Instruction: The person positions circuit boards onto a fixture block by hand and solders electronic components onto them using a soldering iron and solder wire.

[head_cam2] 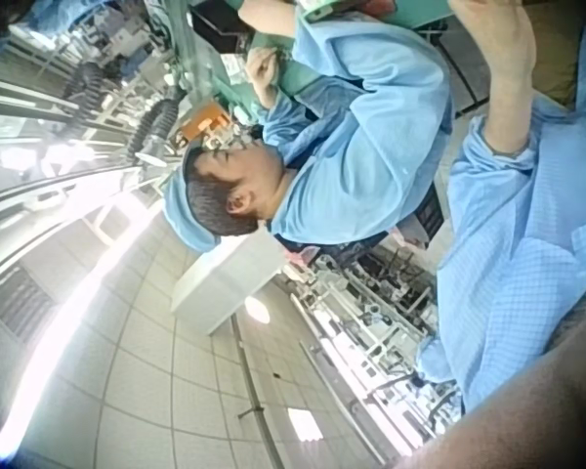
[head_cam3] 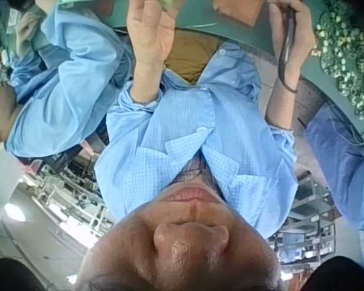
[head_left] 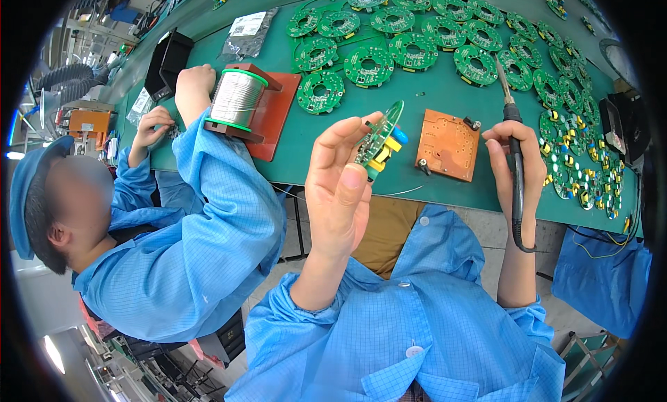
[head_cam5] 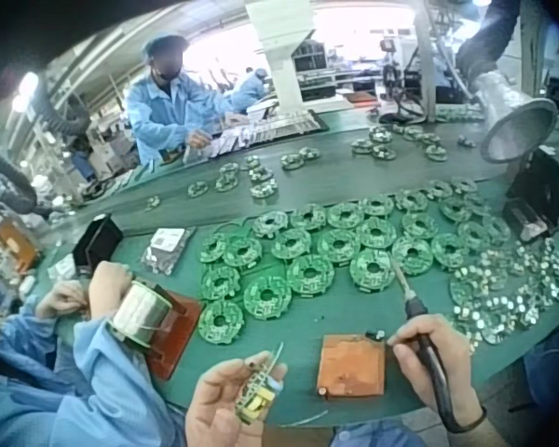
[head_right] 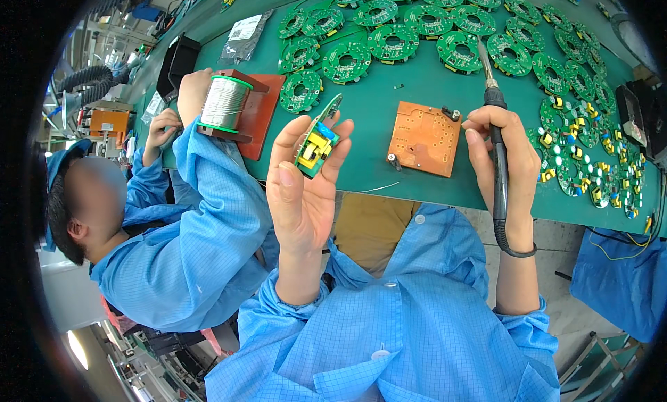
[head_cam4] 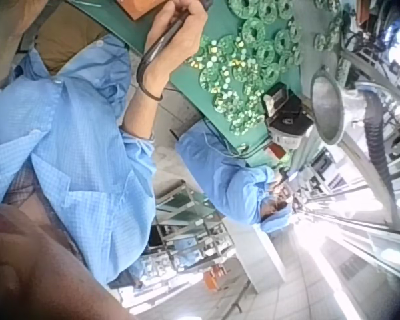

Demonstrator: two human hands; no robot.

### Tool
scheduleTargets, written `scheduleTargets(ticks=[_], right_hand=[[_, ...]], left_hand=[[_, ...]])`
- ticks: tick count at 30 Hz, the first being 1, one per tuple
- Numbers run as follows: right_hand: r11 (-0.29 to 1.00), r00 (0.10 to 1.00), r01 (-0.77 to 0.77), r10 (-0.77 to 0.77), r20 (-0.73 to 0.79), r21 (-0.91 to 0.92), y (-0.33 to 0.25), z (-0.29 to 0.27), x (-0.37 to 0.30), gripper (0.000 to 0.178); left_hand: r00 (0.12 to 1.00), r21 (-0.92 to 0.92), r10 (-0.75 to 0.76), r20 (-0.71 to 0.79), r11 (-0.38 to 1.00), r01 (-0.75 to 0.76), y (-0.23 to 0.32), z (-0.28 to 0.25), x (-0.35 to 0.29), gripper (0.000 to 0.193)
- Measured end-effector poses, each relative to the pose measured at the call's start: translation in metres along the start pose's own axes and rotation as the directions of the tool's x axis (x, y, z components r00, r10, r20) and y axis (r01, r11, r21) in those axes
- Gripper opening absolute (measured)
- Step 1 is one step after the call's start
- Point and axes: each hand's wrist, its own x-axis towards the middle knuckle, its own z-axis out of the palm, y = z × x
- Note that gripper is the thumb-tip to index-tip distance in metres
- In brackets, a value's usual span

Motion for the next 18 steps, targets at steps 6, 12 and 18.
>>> scheduleTargets(ticks=[6, 12, 18], right_hand=[[1.000, 1.000, 0.000, 0.000, -0.003, 0.011, 0.000, 0.000, 0.000, 0.018], [1.000, 1.000, 0.005, -0.005, 0.001, 0.017, 0.000, -0.001, 0.000, 0.018], [0.999, 0.999, 0.038, -0.038, 0.010, 0.021, 0.000, -0.002, 0.000, 0.017]], left_hand=[[0.988, 0.329, 0.156, -0.010, 0.933, -0.144, -0.008, -0.018, 0.013, 0.053], [0.956, 0.979, 0.255, 0.142, 0.109, -0.175, -0.017, -0.042, 0.022, 0.048], [0.951, 0.967, 0.245, 0.190, 0.123, -0.224, -0.019, -0.043, 0.023, 0.038]])
